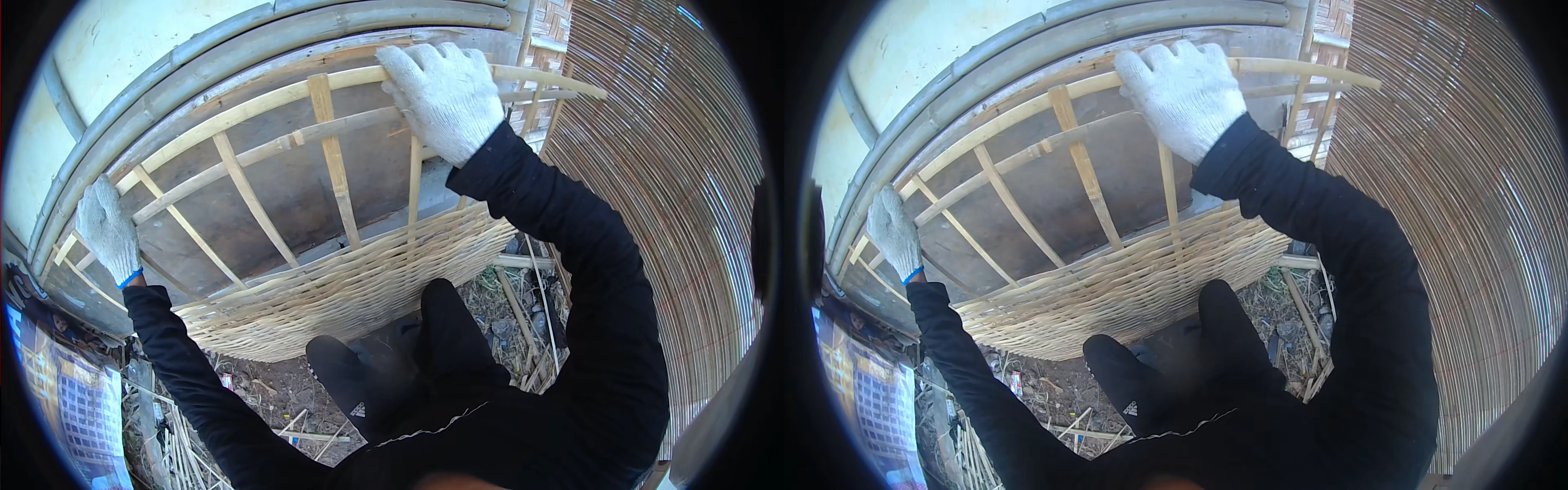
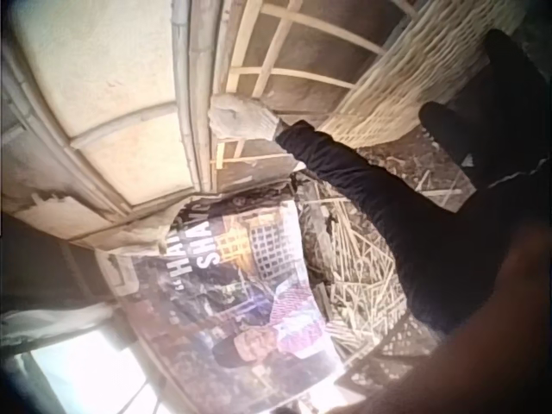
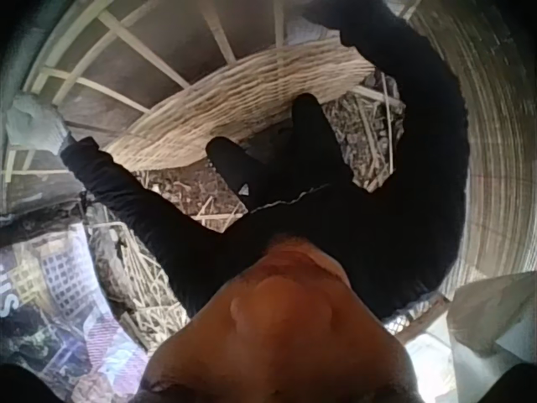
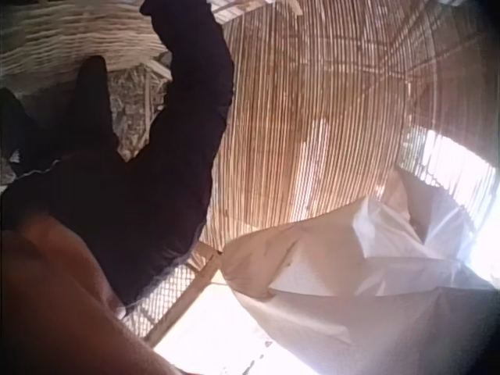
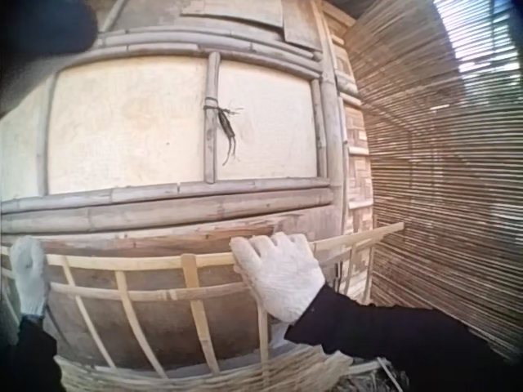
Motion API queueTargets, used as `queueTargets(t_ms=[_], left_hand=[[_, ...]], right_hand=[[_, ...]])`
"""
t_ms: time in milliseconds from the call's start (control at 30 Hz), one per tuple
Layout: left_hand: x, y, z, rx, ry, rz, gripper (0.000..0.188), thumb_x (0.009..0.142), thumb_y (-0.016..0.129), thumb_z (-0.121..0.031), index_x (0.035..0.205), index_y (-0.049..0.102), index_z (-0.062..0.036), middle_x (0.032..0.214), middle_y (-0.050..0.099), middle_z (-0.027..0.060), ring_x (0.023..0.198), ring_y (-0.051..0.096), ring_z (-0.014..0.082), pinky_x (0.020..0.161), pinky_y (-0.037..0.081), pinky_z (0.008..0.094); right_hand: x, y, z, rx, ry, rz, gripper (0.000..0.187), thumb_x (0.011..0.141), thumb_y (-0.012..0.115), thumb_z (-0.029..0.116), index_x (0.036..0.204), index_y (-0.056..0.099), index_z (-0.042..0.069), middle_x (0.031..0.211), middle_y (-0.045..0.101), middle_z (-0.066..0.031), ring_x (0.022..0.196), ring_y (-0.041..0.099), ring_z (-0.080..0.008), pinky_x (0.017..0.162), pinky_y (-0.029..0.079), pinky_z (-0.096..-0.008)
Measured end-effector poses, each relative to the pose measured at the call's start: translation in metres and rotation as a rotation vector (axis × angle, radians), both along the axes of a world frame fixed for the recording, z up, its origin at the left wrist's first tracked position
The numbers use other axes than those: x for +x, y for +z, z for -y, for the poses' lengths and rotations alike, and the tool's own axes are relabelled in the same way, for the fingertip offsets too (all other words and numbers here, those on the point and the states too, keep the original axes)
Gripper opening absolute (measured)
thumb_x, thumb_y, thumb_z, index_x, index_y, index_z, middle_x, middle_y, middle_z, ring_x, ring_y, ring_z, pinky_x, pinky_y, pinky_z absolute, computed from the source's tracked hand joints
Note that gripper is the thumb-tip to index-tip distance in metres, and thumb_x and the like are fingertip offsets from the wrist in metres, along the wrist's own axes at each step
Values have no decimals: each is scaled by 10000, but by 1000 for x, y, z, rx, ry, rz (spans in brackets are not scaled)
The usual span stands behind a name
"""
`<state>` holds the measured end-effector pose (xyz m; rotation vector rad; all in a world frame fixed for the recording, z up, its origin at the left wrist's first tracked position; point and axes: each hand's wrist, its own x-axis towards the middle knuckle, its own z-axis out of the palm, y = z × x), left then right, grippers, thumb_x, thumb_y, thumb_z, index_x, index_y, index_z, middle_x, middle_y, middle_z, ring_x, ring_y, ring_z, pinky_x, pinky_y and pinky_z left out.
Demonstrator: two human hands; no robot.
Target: Attaching and trimming bamboo strips to a wooden frame to create a woven panel.
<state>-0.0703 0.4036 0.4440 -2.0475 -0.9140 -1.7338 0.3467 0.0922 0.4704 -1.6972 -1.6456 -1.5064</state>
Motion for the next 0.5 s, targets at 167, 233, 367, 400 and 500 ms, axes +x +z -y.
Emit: queueTargets(t_ms=[167,233,367,400,500], left_hand=[[0,3,7,48,-23,10,392,1130,549,-286,1113,731,61,937,708,203,900,654,333,861,495,445],[0,4,11,49,32,-21,397,1131,541,-290,1102,734,55,918,705,193,885,653,335,845,493,449],[-2,4,15,50,136,-68,403,1135,529,-296,1082,737,45,914,709,181,868,652,340,825,489,452],[-2,5,14,52,130,-64,402,1135,529,-296,1081,737,43,917,709,183,869,652,341,824,487,452],[-1,5,13,55,103,-60,398,1135,530,-294,1086,740,41,935,715,191,883,660,343,831,490,450]], right_hand=[[27,16,1,-129,257,-30,468,1019,681,206,1465,607,81,1238,713,-167,1125,698,-353,1000,554,-485],[52,28,14,-200,349,-57,469,1004,696,168,1450,618,46,1330,698,-185,1246,677,-355,1079,558,-435],[109,49,36,-291,157,-111,548,999,712,195,1513,575,63,1380,681,-194,1283,667,-349,1108,551,-433],[120,48,38,-280,108,-120,566,1000,710,197,1531,561,72,1391,677,-195,1289,664,-347,1112,552,-432],[142,39,34,-286,106,-176,526,1007,699,245,1513,595,140,1384,678,-176,1257,669,-364,1088,545,-471]])
